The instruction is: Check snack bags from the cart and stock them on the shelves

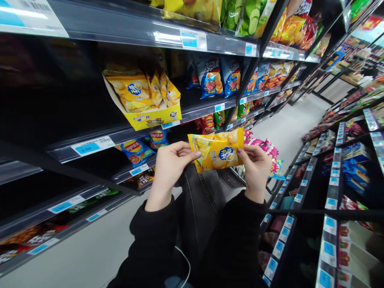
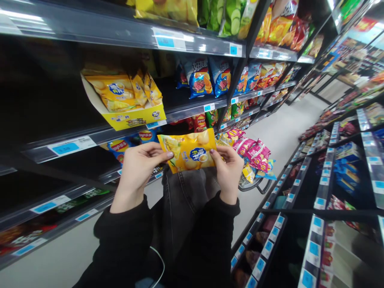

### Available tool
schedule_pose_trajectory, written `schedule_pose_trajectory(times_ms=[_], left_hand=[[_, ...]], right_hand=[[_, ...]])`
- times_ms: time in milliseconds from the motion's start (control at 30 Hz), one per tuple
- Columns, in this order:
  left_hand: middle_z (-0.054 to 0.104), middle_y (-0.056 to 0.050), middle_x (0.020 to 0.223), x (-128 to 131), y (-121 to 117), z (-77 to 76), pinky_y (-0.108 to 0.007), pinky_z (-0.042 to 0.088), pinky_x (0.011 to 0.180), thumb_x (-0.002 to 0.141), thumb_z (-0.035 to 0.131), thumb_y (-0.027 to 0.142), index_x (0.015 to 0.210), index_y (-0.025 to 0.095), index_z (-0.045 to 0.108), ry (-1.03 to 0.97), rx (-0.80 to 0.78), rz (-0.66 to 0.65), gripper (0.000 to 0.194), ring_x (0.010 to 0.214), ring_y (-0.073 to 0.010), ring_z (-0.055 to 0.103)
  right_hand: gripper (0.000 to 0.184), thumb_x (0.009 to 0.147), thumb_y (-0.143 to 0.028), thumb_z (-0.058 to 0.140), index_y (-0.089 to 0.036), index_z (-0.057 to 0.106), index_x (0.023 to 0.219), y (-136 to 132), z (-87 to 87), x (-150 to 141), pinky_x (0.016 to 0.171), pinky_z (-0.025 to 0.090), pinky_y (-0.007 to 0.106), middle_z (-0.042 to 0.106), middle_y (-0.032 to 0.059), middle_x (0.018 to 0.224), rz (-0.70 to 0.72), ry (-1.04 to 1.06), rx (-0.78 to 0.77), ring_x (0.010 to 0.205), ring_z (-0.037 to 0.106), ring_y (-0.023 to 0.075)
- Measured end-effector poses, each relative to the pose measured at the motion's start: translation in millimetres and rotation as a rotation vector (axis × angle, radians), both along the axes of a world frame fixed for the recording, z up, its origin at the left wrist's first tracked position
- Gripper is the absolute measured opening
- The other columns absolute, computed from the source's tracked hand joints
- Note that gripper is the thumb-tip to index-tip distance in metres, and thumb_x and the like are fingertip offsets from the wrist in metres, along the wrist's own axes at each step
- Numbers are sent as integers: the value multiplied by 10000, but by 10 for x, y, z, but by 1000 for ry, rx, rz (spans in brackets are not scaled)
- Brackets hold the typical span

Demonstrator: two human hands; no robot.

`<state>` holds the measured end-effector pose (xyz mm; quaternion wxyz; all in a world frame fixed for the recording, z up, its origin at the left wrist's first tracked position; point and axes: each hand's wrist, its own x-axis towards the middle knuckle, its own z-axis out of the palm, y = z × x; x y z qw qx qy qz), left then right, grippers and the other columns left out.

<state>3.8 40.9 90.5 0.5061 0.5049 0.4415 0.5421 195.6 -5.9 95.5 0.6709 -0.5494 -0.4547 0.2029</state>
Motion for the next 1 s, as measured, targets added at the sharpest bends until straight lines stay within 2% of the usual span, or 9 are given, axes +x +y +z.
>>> schedule_pose_trajectory(times_ms=[133, 300, 400, 500, 600, 733, 800, 867, 1000], left_hand=[[675, 8, 591, -44, -30, 45, -240, 523, 536, 553, 805, 247, 658, 166, 718, 91, 101, 154, 158, 541, -136, 617], [650, 22, 549, -145, -57, 49, -224, 481, 499, 592, 779, 240, 613, 187, 723, 177, 348, 155, 80, 512, -119, 583], [660, 24, 543, -169, -89, 44, -220, 484, 490, 640, 746, 214, 681, 214, 754, 195, 425, 137, 41, 495, -121, 596], [734, -4, 692, -150, -113, 38, -266, 561, 639, 685, 712, 214, 750, 230, 770, 78, 420, 55, 89, 671, -178, 694], [754, -26, 812, -88, -107, 16, -322, 574, 768, 746, 659, 281, 790, 232, 772, -180, 412, -13, 131, 817, -212, 710], [707, 2, 675, 27, -61, -8, -257, 566, 640, 658, 757, 248, 694, 198, 722, -222, 325, 163, 71, 643, -146, 676], [672, 26, 669, 71, -30, -3, -227, 554, 612, 561, 817, 198, 681, 186, 672, -205, 303, 206, 188, 609, -117, 650], [666, 30, 779, 93, 0, 8, -209, 552, 615, 488, 843, 168, 753, 196, 642, -245, 291, 188, 333, 645, -103, 645], [677, -20, 985, 93, 49, -4, -220, 559, 644, 481, 845, 195, 929, 209, 637, -286, 161, 18, 494, 754, -128, 665]], right_hand=[[107, 729, -267, 713, -181, 657, 757, 39, -8, -54, 612, 498, 267, 668, 0, 693, -19, 1, 26, 652, 629, 138], [69, 699, -171, 733, -223, 692, 714, 11, 20, 41, 687, 462, 283, 631, -8, 758, 29, -176, 233, 759, 574, 139], [102, 713, -146, 711, -247, 705, 719, -63, 75, 74, 662, 433, 279, 568, -11, 750, -16, -234, 290, 748, 529, 136], [111, 746, -148, 678, -255, 708, 738, -136, 127, 48, 669, 433, 292, 524, -20, 671, -102, -252, 282, 692, 504, 135], [122, 772, -162, 641, -262, 709, 781, -170, 143, 21, 735, 466, 329, 608, -13, 711, -27, -226, 305, 725, 560, 153], [181, 837, -242, 528, -252, 705, 874, -145, 120, 4, 820, 481, 359, 670, 21, 895, 143, -144, 316, 894, 611, 186], [145, 839, -267, 533, -231, 673, 829, -110, 105, -16, 764, 493, 319, 653, 18, 857, 147, -91, 296, 850, 615, 167], [50, 786, -266, 632, -224, 605, 790, -73, 97, -47, 681, 490, 256, 621, -10, 799, 113, -31, 274, 761, 606, 128], [275, 697, -247, 745, -249, 536, 876, -25, 100, -94, 628, 492, 206, 592, -52, 756, 132, 74, 222, 679, 596, 90]])
